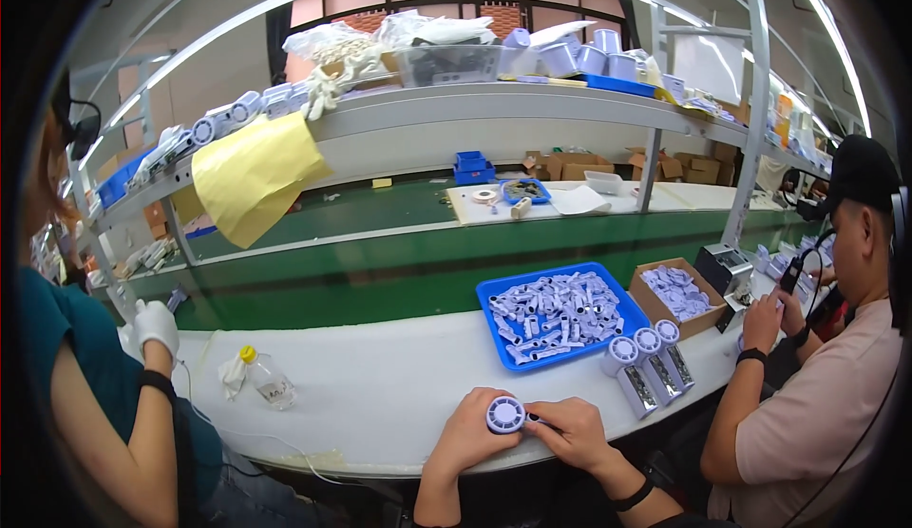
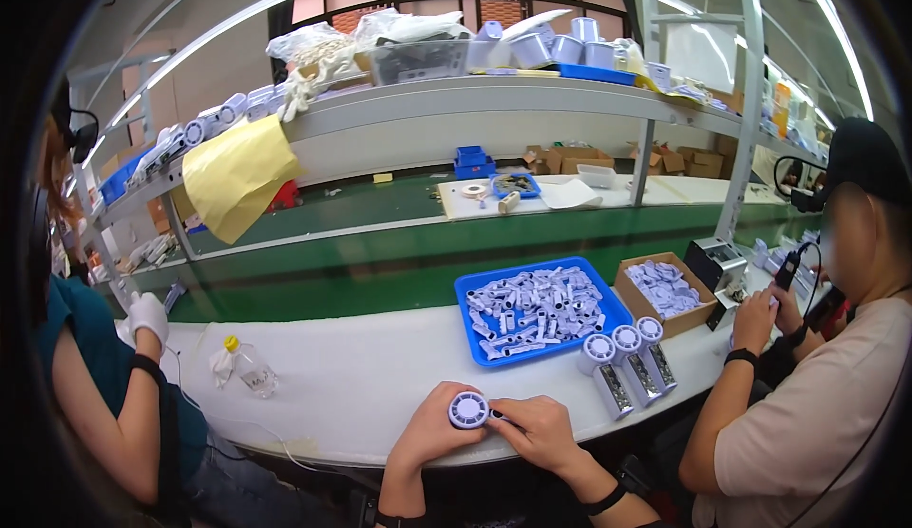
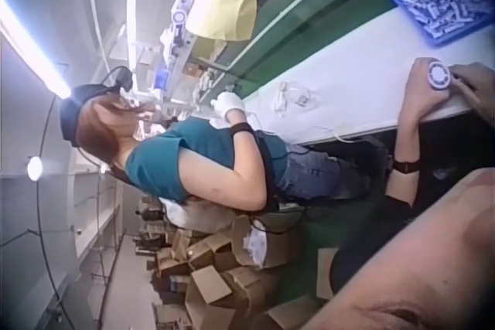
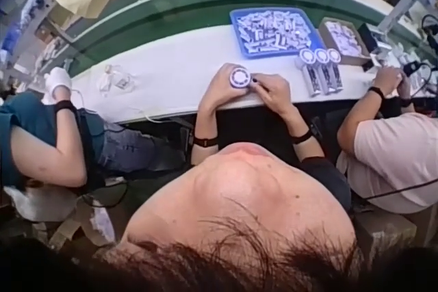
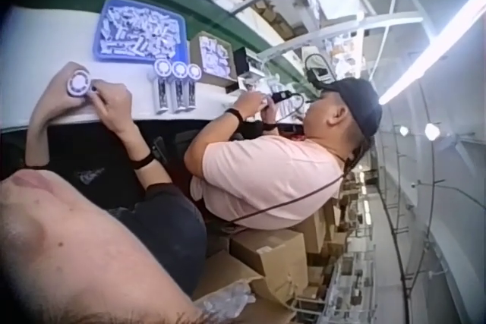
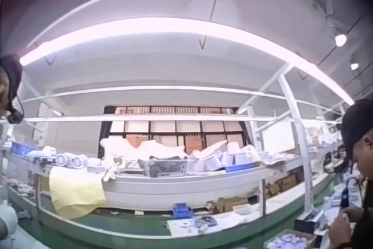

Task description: The person picks up a fan and a small white button, then presses the button into the fan handle. They set the fan down on the table and repeat the process with several more fans.

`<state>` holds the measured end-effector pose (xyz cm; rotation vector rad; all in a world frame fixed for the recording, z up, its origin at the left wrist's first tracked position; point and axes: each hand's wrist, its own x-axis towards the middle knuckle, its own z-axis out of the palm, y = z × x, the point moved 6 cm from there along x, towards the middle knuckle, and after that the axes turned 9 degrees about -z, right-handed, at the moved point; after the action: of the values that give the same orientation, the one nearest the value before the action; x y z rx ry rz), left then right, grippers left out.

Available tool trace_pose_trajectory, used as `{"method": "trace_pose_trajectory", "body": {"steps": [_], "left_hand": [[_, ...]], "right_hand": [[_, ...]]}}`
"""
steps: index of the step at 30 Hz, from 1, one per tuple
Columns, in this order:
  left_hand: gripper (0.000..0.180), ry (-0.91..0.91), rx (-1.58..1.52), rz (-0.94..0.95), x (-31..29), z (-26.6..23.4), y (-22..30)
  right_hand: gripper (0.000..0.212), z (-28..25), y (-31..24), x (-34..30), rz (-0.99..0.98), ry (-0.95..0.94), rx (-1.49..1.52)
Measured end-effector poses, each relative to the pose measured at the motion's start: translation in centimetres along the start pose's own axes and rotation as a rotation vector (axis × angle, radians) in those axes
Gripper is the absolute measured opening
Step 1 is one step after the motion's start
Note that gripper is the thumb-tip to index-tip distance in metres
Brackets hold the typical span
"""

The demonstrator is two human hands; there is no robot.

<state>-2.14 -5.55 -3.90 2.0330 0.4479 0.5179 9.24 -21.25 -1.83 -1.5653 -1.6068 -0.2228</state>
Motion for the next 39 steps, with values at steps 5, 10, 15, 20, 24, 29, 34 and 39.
{"method": "trace_pose_trajectory", "body": {"steps": [5,10,15,20,24,29,34,39], "left_hand": [[0.057,-0.015,0.007,-0.032,0.1,0.1,0.0],[0.057,0.004,0.004,-0.067,0.2,0.0,-0.1],[0.054,-0.007,-0.006,-0.045,0.1,0.1,-0.1],[0.054,-0.003,-0.047,-0.085,0.3,-0.1,-0.1],[0.055,-0.009,-0.036,-0.047,-0.1,0.1,-0.1],[0.049,0.155,0.145,0.181,-0.9,-0.5,3.2],[0.038,-0.014,0.475,0.535,0.3,1.7,5.7],[0.033,-0.392,0.402,0.357,2.6,2.6,6.4]], "right_hand": [[0.031,-0.2,0.7,0.2,0.254,-0.083,0.172],[0.027,0.0,2.0,0.7,0.425,-0.173,0.305],[0.028,0.1,0.6,-0.2,0.233,-0.003,0.217],[0.028,0.4,0.6,-0.5,0.159,0.032,0.127],[0.033,-0.2,0.7,-0.3,0.219,-0.015,0.223],[0.044,-1.5,2.7,-2.1,0.343,0.015,0.240],[0.048,-1.4,3.1,-2.6,0.360,0.028,0.272],[0.046,-1.4,3.3,-2.5,0.417,-0.020,0.314]]}}
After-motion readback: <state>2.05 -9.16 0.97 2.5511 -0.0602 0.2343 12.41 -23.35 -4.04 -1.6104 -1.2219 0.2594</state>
